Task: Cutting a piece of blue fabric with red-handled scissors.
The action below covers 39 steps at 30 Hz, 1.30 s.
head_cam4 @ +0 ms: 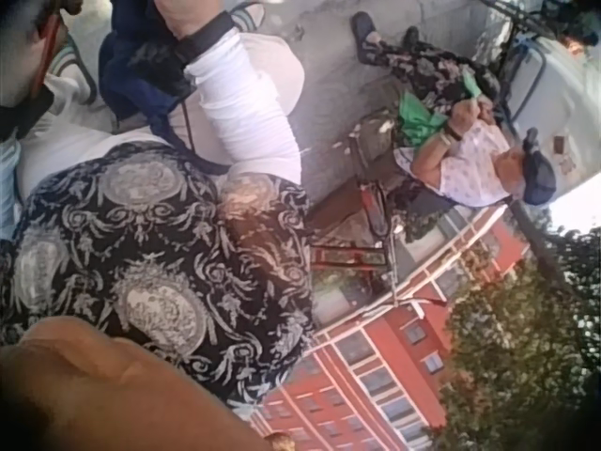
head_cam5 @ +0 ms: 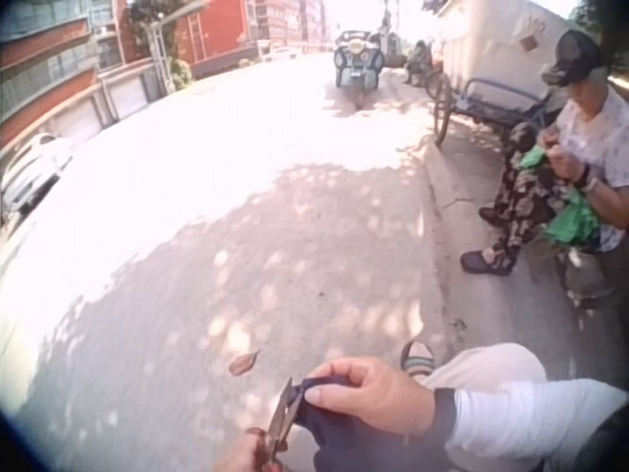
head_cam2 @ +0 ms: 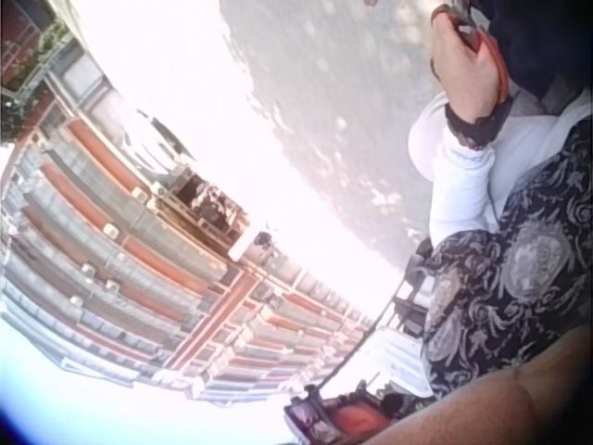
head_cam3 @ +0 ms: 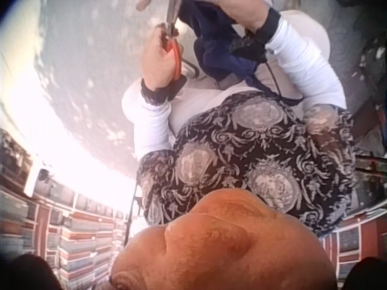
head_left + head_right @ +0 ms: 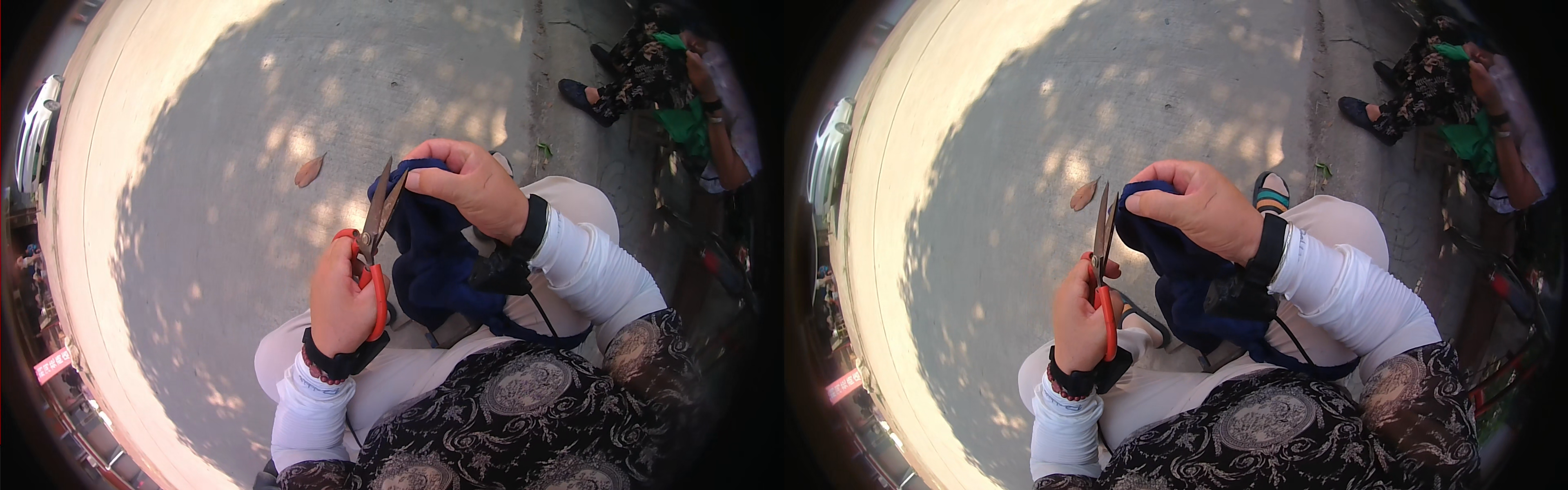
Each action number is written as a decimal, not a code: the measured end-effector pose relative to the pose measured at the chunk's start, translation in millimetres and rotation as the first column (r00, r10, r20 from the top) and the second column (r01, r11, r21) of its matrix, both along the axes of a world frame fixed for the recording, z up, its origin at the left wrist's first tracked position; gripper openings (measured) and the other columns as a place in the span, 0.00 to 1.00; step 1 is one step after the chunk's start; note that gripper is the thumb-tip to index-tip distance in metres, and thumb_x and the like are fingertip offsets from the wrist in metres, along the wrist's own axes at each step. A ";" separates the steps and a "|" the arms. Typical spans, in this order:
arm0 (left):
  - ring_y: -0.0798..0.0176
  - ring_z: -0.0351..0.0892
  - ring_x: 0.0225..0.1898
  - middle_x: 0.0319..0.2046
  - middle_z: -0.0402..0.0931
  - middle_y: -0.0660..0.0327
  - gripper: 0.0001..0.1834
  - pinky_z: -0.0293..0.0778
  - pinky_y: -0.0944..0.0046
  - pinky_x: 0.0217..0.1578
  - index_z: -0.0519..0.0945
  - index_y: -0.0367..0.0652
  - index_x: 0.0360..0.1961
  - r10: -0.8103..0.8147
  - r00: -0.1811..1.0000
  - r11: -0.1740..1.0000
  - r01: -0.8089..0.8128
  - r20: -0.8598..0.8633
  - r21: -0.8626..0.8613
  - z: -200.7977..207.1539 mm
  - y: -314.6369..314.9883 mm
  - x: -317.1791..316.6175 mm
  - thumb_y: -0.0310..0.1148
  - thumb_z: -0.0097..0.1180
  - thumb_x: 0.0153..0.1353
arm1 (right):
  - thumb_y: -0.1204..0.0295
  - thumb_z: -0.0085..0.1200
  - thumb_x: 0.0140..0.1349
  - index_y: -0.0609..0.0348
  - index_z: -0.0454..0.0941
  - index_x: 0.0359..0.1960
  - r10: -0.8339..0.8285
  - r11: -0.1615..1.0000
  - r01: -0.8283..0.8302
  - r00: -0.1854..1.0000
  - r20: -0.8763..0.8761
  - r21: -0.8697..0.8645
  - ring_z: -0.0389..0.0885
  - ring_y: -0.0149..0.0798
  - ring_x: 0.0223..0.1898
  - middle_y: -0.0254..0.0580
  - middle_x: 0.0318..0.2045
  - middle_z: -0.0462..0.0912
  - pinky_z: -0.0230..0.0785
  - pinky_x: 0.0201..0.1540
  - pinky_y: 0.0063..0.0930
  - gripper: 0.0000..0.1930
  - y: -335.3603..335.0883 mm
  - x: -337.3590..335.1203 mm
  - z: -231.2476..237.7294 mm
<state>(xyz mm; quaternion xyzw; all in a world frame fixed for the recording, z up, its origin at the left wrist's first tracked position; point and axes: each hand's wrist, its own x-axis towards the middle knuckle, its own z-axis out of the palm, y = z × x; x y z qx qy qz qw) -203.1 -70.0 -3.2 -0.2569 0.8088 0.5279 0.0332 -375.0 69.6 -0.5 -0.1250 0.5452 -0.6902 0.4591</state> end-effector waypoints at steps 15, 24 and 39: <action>0.62 0.73 0.27 0.29 0.71 0.56 0.14 0.69 0.66 0.30 0.72 0.35 0.41 -0.035 0.999 0.987 0.038 0.023 -0.158 -6.5 6.6 -3.4 0.20 0.55 0.51 | 0.72 0.55 0.62 0.66 0.79 0.41 -0.061 0.998 0.065 0.973 -0.224 0.014 0.80 0.25 0.34 0.36 0.35 0.83 0.74 0.40 0.18 0.11 4.9 -6.1 -2.5; 0.50 0.78 0.26 0.28 0.73 0.48 0.15 0.71 0.58 0.28 0.71 0.34 0.40 -0.052 0.998 0.968 0.056 0.025 -0.245 -4.8 6.9 -4.6 0.23 0.58 0.49 | 0.72 0.55 0.61 0.66 0.79 0.41 -0.063 0.997 0.070 0.961 -0.269 0.016 0.79 0.24 0.34 0.36 0.34 0.83 0.74 0.39 0.18 0.11 4.8 -5.9 -2.4; 0.48 0.78 0.25 0.27 0.74 0.48 0.14 0.71 0.57 0.28 0.72 0.35 0.39 -0.041 0.999 0.957 0.043 0.014 -0.286 -4.7 8.0 -6.2 0.24 0.59 0.49 | 0.72 0.56 0.62 0.65 0.79 0.41 -0.056 0.995 0.077 0.952 -0.302 0.059 0.78 0.22 0.36 0.32 0.34 0.82 0.72 0.42 0.16 0.10 3.6 -4.6 -3.5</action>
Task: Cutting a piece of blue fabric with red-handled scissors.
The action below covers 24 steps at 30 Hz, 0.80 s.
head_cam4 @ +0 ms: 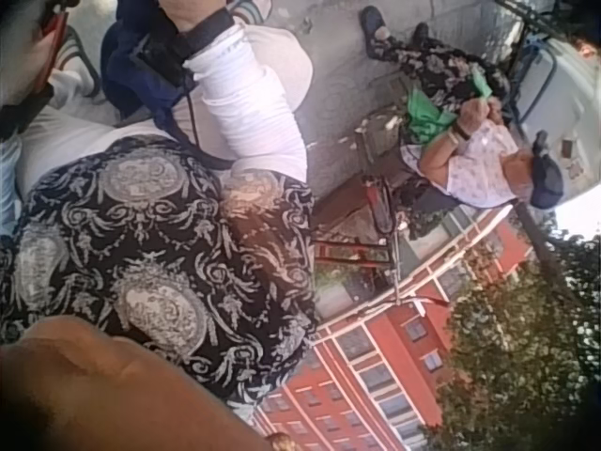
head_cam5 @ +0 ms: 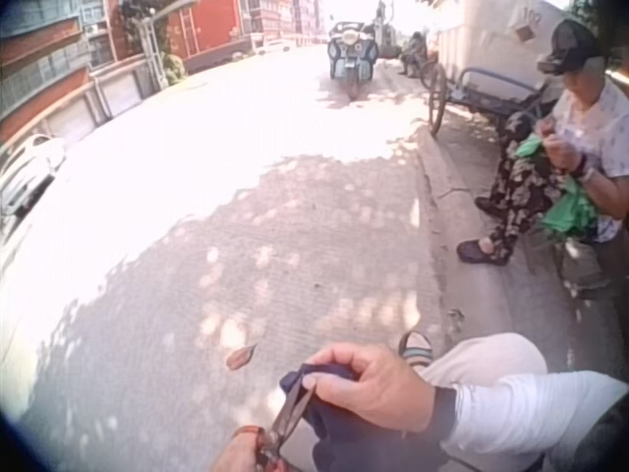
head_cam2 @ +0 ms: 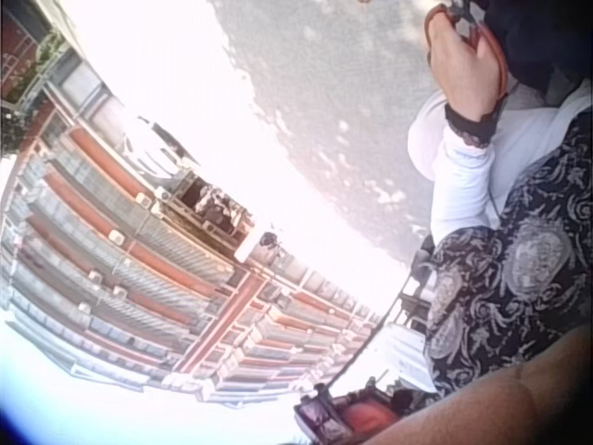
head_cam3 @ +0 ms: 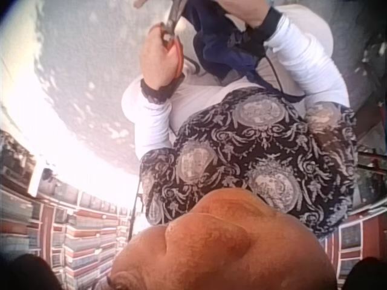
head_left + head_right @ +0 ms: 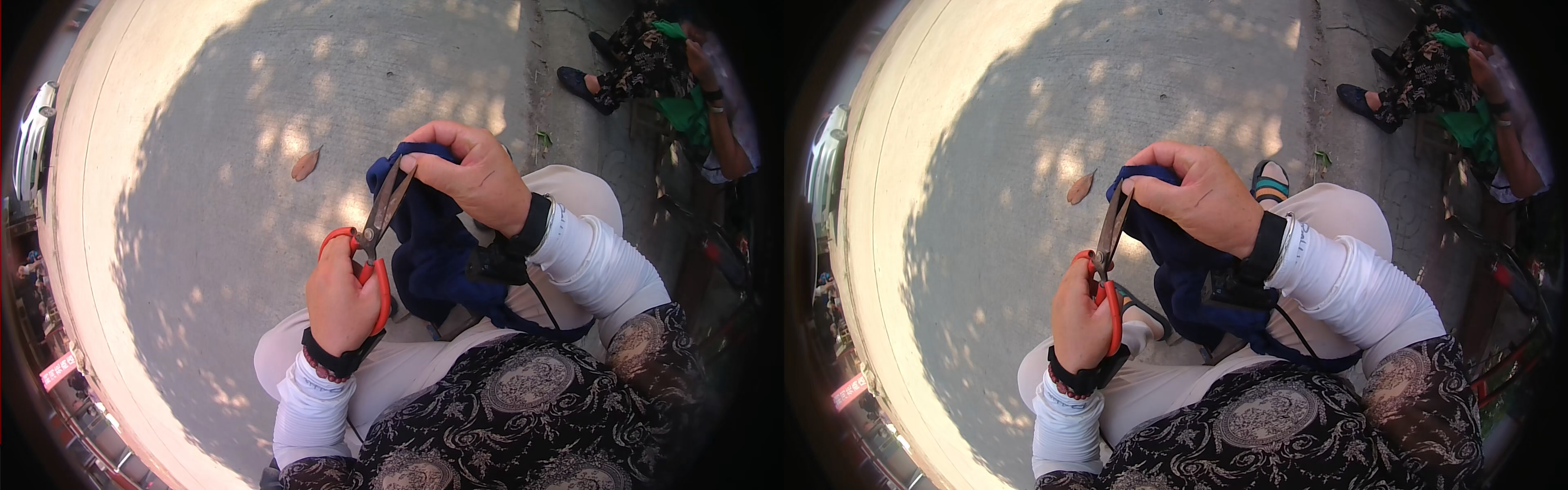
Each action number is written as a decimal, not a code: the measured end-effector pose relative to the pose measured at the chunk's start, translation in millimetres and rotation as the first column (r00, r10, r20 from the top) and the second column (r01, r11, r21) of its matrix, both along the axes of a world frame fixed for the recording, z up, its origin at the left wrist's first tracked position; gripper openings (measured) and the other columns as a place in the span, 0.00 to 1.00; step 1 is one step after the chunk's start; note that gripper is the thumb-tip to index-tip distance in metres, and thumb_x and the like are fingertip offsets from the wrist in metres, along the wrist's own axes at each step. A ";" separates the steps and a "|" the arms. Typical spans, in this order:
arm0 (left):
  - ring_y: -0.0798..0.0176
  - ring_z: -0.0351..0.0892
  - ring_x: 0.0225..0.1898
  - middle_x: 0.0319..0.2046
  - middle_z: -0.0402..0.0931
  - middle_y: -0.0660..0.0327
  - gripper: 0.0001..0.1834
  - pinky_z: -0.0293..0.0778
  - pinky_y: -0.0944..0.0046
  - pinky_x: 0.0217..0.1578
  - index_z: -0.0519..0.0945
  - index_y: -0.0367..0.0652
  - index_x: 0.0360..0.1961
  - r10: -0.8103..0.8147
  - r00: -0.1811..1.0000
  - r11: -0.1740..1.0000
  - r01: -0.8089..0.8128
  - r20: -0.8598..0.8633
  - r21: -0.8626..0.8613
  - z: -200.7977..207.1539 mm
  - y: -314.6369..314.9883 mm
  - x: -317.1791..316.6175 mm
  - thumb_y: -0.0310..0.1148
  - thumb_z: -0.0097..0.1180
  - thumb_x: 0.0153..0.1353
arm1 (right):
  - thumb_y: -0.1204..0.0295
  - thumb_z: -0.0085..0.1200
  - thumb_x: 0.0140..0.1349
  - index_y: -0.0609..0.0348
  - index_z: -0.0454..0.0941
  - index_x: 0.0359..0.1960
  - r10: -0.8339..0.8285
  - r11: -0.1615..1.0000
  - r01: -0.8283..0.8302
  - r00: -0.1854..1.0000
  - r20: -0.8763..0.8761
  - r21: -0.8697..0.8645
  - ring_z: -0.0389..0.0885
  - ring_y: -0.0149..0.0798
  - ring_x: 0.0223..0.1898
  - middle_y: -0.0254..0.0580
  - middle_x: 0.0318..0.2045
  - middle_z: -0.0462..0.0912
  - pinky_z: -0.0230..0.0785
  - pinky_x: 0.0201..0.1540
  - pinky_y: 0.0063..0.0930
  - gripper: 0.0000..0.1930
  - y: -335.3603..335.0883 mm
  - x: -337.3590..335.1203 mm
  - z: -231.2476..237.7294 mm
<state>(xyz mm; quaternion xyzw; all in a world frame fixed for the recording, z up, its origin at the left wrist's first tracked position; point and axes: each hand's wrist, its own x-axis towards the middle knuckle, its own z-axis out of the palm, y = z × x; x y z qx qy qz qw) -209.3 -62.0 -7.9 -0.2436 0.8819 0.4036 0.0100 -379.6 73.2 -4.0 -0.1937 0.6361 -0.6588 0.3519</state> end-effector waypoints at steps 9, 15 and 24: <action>0.49 0.78 0.26 0.29 0.74 0.48 0.15 0.71 0.57 0.29 0.72 0.35 0.40 -0.003 1.000 1.000 0.003 0.009 -0.005 -1.9 0.9 -1.1 0.25 0.60 0.50 | 0.71 0.55 0.61 0.66 0.79 0.39 -0.030 0.999 0.029 0.999 -0.027 -0.028 0.80 0.25 0.33 0.37 0.32 0.83 0.74 0.37 0.18 0.10 -0.9 -0.7 -4.0; 0.49 0.78 0.26 0.29 0.74 0.48 0.15 0.72 0.57 0.29 0.72 0.35 0.40 -0.007 1.000 1.000 0.007 0.015 -0.003 0.4 2.2 -3.0 0.25 0.59 0.50 | 0.71 0.56 0.60 0.66 0.79 0.39 -0.041 0.999 0.041 0.998 -0.042 0.002 0.79 0.24 0.32 0.36 0.31 0.83 0.73 0.36 0.18 0.10 -0.2 -0.6 -5.4; 0.62 0.75 0.28 0.30 0.74 0.55 0.14 0.70 0.66 0.33 0.76 0.38 0.42 0.017 0.999 0.999 -0.019 0.040 0.031 -0.9 5.1 -2.9 0.22 0.54 0.52 | 0.72 0.56 0.59 0.67 0.80 0.36 -0.070 0.995 0.081 0.982 -0.178 0.057 0.79 0.24 0.31 0.36 0.29 0.83 0.73 0.35 0.18 0.09 -0.1 2.3 -2.1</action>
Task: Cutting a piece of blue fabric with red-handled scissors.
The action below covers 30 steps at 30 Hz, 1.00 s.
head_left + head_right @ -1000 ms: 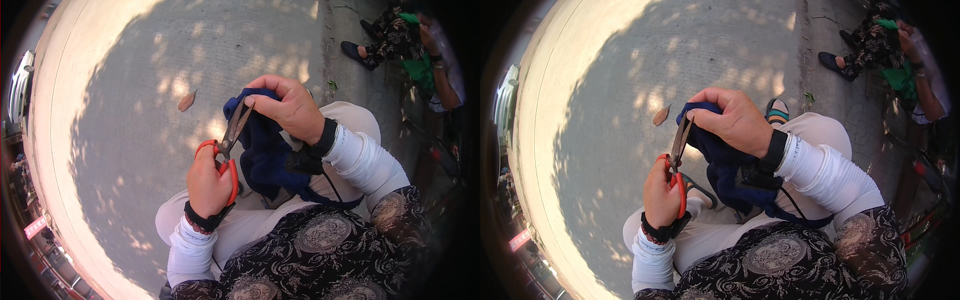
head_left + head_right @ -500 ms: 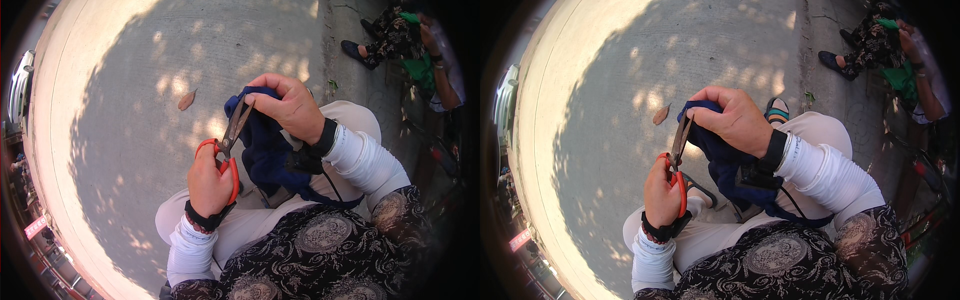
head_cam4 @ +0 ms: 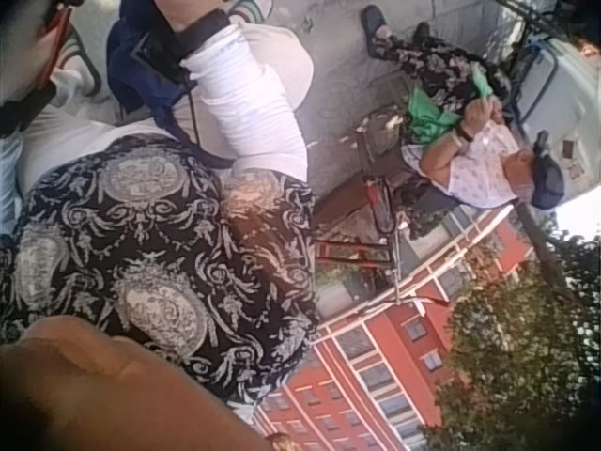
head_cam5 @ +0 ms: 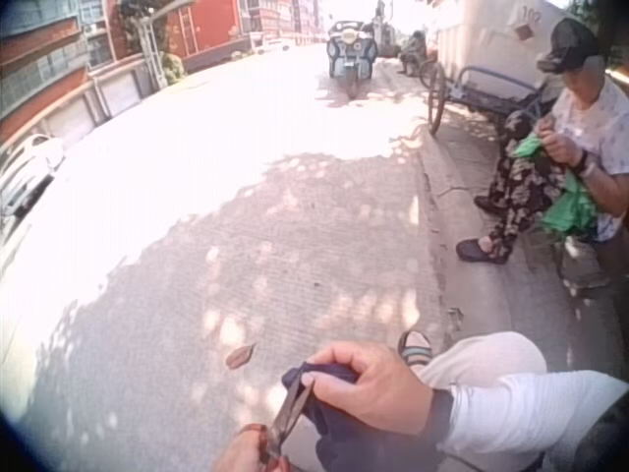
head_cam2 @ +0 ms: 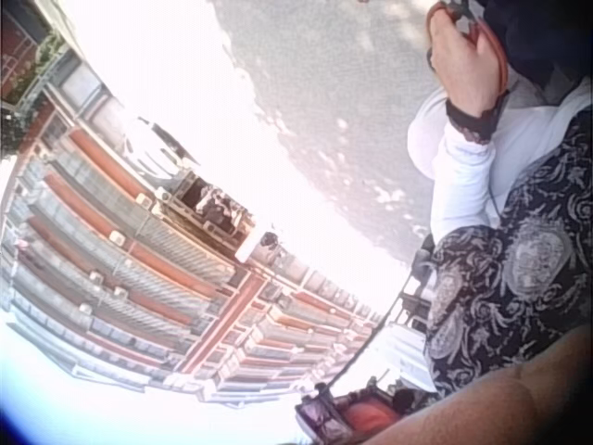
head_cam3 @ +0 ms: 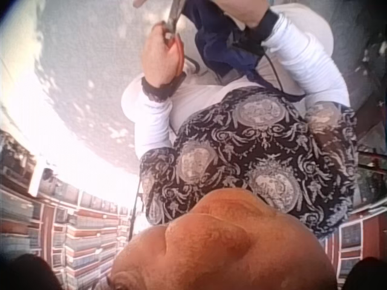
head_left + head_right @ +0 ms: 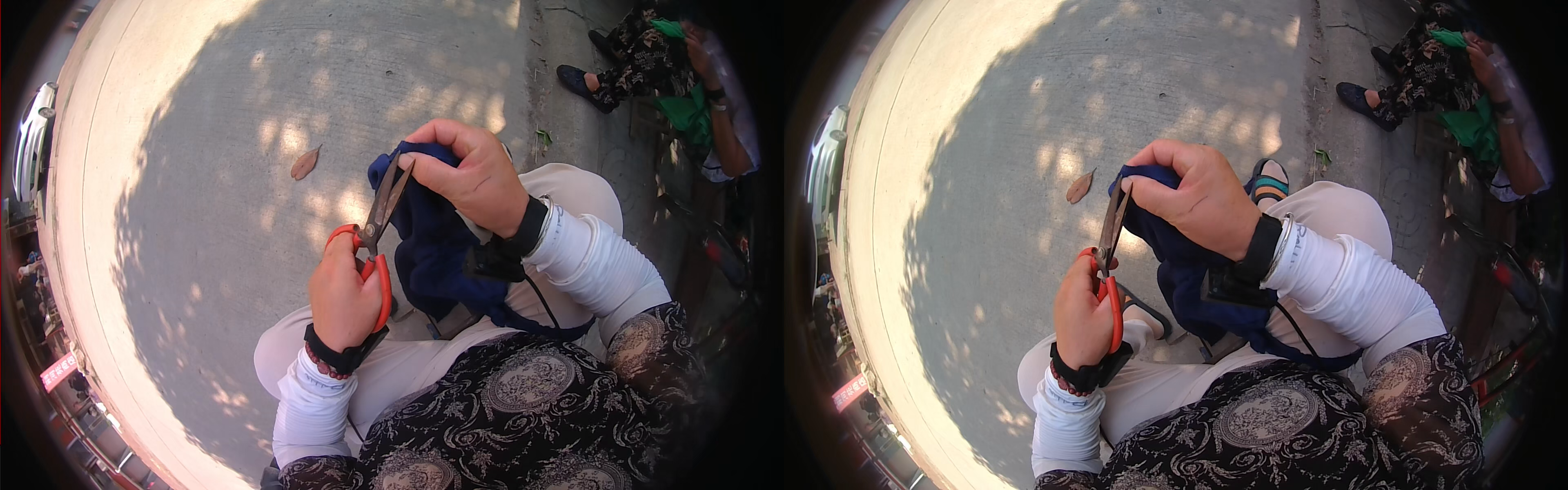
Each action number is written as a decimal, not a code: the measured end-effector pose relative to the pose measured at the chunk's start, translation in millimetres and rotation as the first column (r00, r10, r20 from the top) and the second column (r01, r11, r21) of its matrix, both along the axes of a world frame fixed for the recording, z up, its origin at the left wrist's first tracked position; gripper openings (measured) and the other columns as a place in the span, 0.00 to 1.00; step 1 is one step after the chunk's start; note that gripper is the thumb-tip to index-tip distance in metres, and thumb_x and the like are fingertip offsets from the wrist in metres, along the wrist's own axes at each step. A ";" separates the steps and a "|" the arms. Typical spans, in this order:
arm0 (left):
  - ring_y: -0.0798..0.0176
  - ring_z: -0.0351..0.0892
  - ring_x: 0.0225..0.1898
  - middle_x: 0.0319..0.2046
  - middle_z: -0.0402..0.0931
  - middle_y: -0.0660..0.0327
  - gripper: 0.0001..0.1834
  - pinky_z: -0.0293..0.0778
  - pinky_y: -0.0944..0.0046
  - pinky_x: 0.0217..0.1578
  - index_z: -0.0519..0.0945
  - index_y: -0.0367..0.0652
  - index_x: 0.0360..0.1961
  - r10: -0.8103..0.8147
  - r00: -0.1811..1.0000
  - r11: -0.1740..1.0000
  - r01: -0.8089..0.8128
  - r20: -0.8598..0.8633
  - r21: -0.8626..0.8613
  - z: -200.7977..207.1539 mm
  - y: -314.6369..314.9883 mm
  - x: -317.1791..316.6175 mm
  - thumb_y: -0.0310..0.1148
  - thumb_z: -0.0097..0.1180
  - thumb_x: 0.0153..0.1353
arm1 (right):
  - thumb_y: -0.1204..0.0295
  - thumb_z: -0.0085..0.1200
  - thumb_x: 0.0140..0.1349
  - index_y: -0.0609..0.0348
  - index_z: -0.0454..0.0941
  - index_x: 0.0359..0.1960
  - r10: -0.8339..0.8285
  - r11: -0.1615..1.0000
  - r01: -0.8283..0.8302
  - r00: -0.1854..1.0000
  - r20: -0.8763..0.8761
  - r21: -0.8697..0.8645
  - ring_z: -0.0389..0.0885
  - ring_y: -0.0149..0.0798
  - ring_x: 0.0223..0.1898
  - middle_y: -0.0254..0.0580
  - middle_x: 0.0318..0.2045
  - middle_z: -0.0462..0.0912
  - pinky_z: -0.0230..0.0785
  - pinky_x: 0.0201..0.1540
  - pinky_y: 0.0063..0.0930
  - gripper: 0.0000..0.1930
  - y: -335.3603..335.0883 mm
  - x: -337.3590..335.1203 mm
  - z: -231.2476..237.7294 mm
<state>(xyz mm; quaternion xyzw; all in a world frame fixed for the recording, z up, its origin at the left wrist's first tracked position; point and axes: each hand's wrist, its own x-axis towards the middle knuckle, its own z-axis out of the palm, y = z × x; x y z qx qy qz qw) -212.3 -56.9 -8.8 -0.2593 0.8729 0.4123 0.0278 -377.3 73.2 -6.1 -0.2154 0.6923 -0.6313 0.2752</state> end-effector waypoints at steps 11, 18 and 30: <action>0.71 0.74 0.26 0.25 0.75 0.62 0.16 0.69 0.71 0.30 0.77 0.37 0.40 -0.004 0.993 0.927 -0.040 0.117 0.373 0.9 -5.1 -6.5 0.20 0.47 0.48 | 0.71 0.56 0.60 0.65 0.80 0.38 0.040 0.997 -0.031 0.993 0.113 -0.076 0.79 0.24 0.31 0.35 0.31 0.83 0.73 0.35 0.18 0.10 -0.6 -2.7 -3.3; 0.69 0.78 0.27 0.32 0.78 0.60 0.16 0.71 0.71 0.33 0.76 0.33 0.42 -0.002 0.993 0.802 -0.069 0.117 0.593 -7.3 -7.2 -6.7 0.20 0.43 0.51 | 0.70 0.57 0.61 0.65 0.80 0.39 0.081 0.993 -0.065 0.981 0.174 -0.096 0.80 0.25 0.31 0.36 0.32 0.83 0.74 0.35 0.18 0.11 0.4 -6.9 -4.0; 0.68 0.79 0.29 0.37 0.80 0.58 0.18 0.74 0.69 0.35 0.77 0.34 0.43 -0.047 0.998 0.878 0.018 0.049 0.478 -11.6 -10.0 -10.1 0.18 0.44 0.49 | 0.72 0.56 0.62 0.65 0.79 0.41 0.119 0.980 -0.044 0.911 0.395 -0.195 0.82 0.26 0.34 0.38 0.35 0.83 0.75 0.38 0.17 0.10 3.6 -10.5 -2.1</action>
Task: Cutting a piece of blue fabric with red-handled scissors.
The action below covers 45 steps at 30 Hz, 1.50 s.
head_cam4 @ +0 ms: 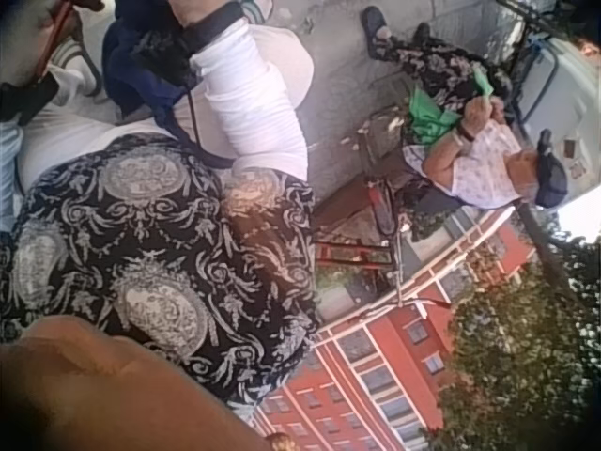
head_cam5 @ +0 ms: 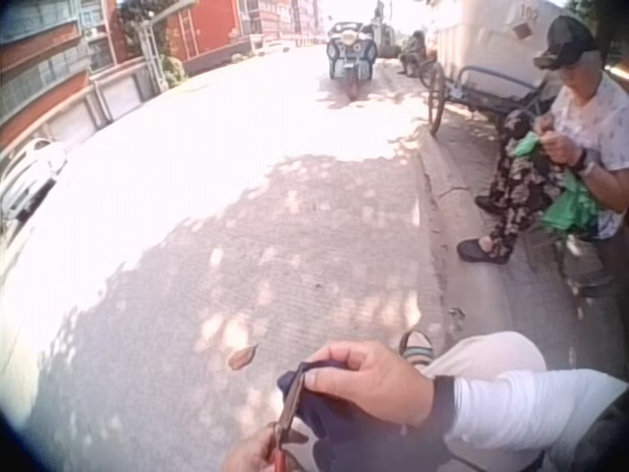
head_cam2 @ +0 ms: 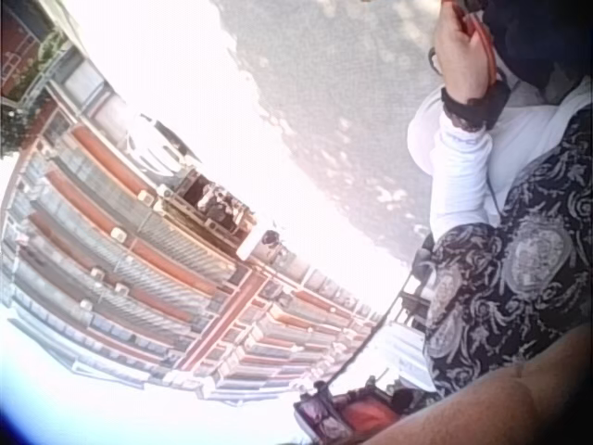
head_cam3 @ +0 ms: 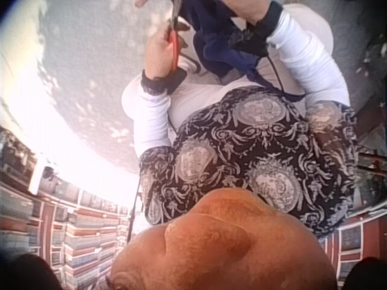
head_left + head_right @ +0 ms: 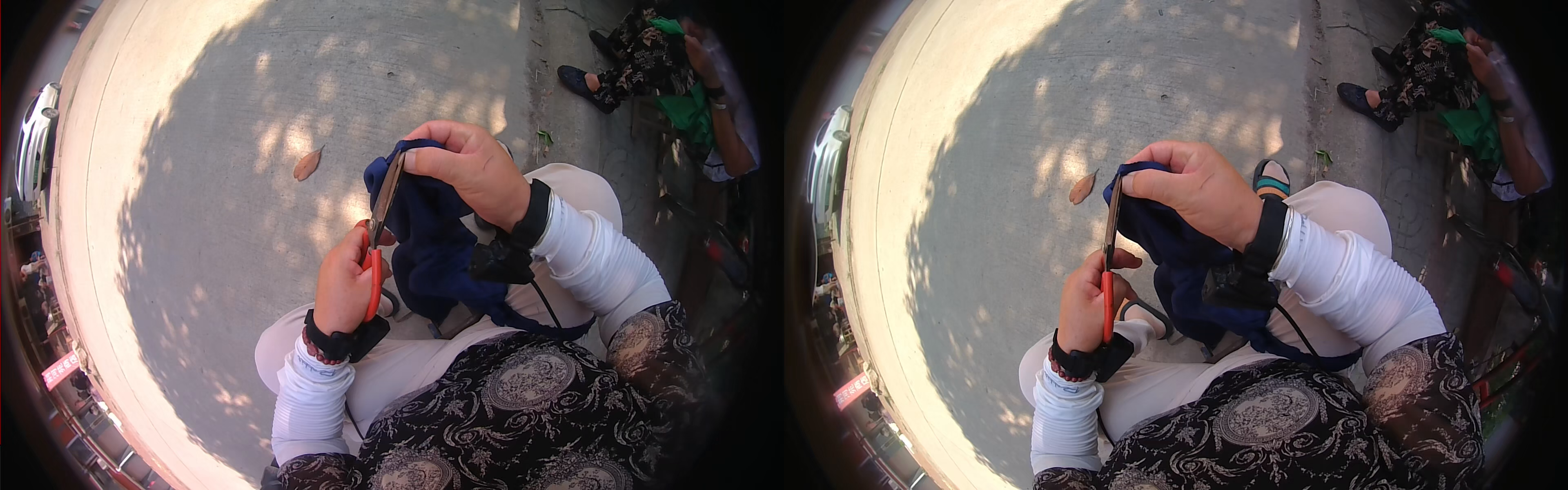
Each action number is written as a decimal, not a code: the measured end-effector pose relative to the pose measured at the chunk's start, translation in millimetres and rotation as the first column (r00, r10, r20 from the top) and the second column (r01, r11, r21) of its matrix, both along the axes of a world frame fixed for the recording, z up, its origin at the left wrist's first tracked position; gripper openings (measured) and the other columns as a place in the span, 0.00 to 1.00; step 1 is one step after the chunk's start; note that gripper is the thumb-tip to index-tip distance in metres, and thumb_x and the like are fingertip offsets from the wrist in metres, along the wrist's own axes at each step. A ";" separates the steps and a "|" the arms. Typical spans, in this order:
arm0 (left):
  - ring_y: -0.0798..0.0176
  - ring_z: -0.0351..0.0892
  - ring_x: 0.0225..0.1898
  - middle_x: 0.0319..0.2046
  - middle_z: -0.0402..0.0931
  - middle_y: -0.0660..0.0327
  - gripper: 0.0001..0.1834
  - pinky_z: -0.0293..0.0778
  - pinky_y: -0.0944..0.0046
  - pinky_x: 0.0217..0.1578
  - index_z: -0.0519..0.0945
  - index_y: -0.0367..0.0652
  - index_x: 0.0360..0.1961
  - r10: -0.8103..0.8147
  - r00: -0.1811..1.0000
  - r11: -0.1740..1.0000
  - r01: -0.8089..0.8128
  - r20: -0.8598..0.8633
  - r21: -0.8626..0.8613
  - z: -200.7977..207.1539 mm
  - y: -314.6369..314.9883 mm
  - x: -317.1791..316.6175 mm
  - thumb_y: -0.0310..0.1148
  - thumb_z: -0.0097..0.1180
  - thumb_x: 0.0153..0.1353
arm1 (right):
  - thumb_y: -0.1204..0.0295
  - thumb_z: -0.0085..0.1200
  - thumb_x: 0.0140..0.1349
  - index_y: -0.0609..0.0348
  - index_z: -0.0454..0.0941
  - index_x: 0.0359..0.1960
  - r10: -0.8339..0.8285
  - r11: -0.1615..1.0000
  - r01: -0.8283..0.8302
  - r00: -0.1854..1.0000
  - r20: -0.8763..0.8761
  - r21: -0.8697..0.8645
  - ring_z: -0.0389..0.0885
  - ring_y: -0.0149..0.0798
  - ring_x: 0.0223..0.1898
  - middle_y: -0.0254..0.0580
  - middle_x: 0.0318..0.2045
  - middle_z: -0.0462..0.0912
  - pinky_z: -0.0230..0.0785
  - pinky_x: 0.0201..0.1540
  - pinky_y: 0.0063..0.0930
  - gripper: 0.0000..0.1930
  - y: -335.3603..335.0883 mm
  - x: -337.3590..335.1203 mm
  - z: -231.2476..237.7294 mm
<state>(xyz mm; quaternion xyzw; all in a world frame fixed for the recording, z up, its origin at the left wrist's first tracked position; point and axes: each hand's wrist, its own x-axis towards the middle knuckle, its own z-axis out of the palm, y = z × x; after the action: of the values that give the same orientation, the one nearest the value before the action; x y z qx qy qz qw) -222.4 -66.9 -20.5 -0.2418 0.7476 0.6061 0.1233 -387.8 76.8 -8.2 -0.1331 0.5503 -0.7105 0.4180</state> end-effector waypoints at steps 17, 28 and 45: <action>0.65 0.79 0.29 0.37 0.79 0.53 0.18 0.77 0.68 0.33 0.75 0.31 0.43 0.074 0.996 0.973 -0.080 0.040 0.215 -6.9 3.4 1.9 0.17 0.39 0.52 | 0.72 0.56 0.62 0.64 0.79 0.41 0.007 1.000 -0.007 0.997 -0.076 0.002 0.81 0.25 0.32 0.36 0.33 0.83 0.74 0.36 0.16 0.09 1.3 1.6 0.0; 0.68 0.80 0.27 0.38 0.81 0.56 0.15 0.76 0.69 0.31 0.76 0.34 0.44 0.050 0.990 0.968 -0.080 -0.129 -0.238 -23.1 3.9 6.3 0.16 0.48 0.55 | 0.71 0.56 0.62 0.66 0.79 0.40 0.017 1.000 -0.014 0.987 -0.158 0.020 0.79 0.23 0.32 0.35 0.32 0.83 0.73 0.35 0.16 0.10 2.7 0.4 0.7; 0.65 0.79 0.32 0.35 0.79 0.59 0.18 0.74 0.67 0.36 0.77 0.37 0.43 0.039 0.991 0.904 -0.090 -0.129 -0.417 -28.2 3.6 3.9 0.16 0.50 0.49 | 0.67 0.52 0.65 0.64 0.80 0.39 -0.002 1.000 0.001 0.999 -0.044 -0.021 0.78 0.23 0.36 0.32 0.34 0.82 0.70 0.43 0.16 0.12 6.6 -1.8 -1.1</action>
<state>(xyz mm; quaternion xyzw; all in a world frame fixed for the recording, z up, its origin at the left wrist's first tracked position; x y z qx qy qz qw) -218.5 -63.2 -48.6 -0.2510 0.8586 0.4470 0.0038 -389.7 83.4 -9.3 -0.1527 0.5522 -0.7133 0.4036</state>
